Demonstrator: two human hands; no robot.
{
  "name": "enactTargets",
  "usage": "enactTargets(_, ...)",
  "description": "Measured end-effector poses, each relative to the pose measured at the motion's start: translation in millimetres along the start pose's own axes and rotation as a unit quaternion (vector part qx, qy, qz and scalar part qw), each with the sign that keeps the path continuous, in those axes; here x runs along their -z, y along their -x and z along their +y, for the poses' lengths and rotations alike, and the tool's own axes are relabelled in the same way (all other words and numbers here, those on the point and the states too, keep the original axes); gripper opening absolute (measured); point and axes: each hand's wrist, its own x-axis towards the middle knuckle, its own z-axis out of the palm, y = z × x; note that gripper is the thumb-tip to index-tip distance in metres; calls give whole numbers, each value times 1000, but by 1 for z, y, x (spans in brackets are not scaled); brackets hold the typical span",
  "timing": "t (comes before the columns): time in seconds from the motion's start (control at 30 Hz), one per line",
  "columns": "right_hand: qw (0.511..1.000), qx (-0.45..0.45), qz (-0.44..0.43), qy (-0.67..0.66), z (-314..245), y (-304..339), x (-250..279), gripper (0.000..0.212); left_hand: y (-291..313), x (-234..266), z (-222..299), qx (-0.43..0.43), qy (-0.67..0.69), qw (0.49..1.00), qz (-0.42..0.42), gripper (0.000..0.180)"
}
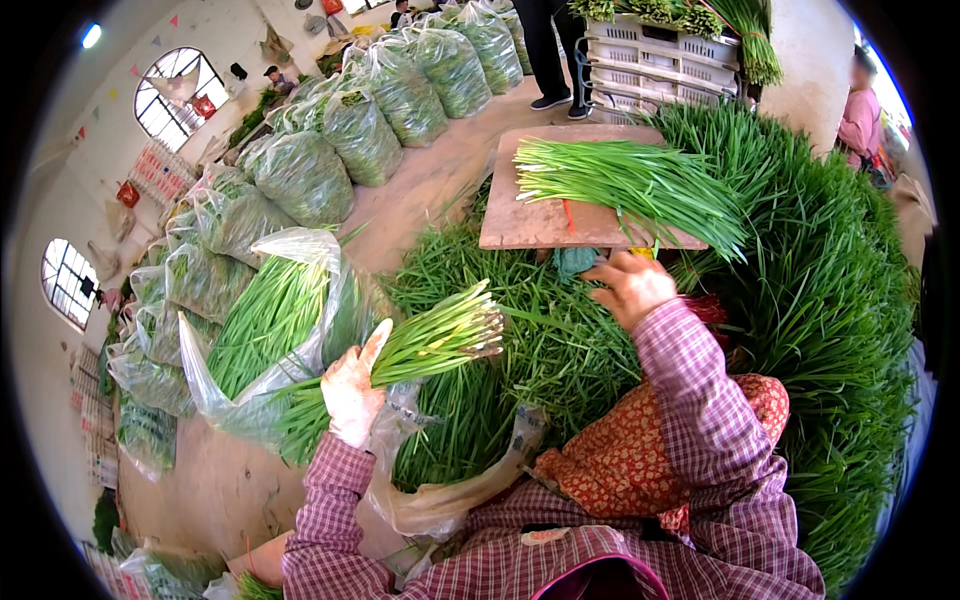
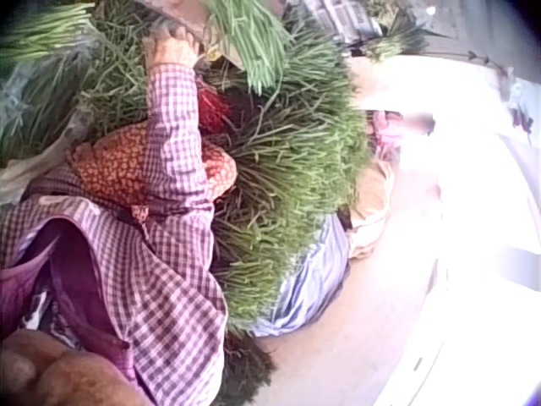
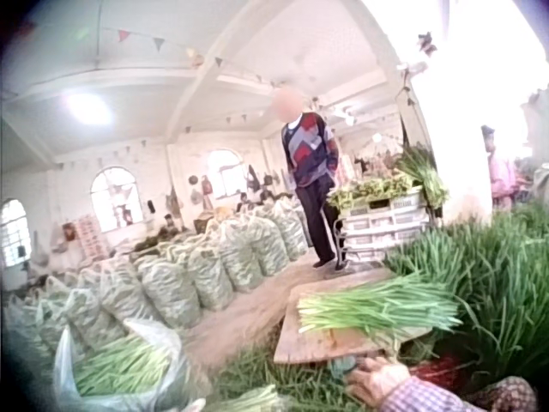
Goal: The person gathers bunches of green vegetables by hand from a pile, aligns the stems, and ties them together with red string on a small wooden board.
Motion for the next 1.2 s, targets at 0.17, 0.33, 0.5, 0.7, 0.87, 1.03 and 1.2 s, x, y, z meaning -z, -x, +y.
enactTargets(0.17, 982, 102, 54, -147, -94, -13, 2, 26, -13, -13, 20, -25, 5, 1000, -8, 83)
enactTargets(0.33, 990, 55, 50, -118, -118, -15, -4, 33, -17, -6, 37, -26, -75, 995, -56, 90)
enactTargets(0.5, 984, 41, 38, -169, -119, -12, -20, 22, -23, -9, 47, -42, -129, 987, -86, 97)
enactTargets(0.7, 937, -63, -19, -343, -98, -19, -21, 10, -19, -16, 38, -32, -75, 995, -60, 97)
enactTargets(0.87, 743, -137, -60, -653, -54, -24, -12, 9, -6, -25, 22, 39, 54, 997, -48, 80)
enactTargets(1.03, 825, -162, -116, -528, 4, -10, -7, 18, 1, -28, 12, 66, 159, 985, 6, 76)
enactTargets(1.2, 997, -18, 25, -66, -36, -10, 13, 24, 1, -23, 13, 36, 41, 999, -6, 83)
